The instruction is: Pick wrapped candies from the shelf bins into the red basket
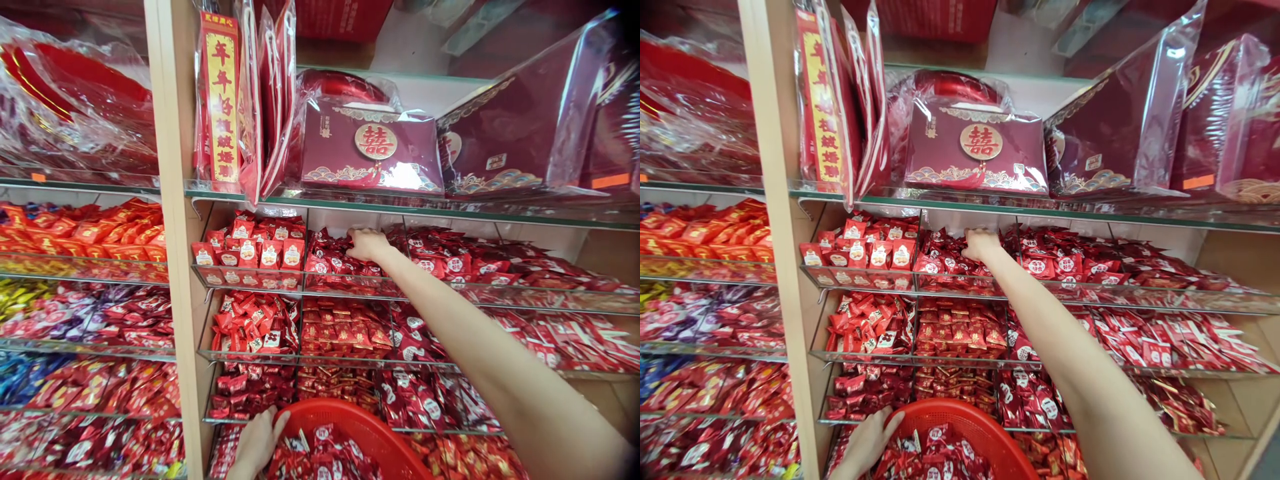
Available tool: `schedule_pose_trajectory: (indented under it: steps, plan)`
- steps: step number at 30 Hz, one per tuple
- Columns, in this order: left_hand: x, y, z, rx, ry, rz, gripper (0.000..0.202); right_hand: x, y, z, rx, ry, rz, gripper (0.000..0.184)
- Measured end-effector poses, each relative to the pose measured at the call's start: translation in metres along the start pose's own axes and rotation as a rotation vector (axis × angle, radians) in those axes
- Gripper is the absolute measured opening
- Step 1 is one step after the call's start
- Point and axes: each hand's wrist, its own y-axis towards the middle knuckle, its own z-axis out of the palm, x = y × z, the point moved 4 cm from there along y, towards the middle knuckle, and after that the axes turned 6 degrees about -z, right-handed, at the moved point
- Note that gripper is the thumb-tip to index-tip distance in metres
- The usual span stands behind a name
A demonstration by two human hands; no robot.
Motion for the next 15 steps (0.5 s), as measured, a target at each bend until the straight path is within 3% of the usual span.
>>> schedule_pose_trajectory:
  steps: [7, 15]
  plan:
    - [-0.002, -0.001, -0.002, -0.002, 0.010, 0.017, 0.047, 0.008, -0.002, 0.005, 0.011, -0.029, 0.063, 0.041]
    - [0.003, 0.003, 0.004, -0.008, -0.013, 0.010, 0.049, 0.008, -0.017, 0.002, -0.183, -0.044, 0.005, 0.035]
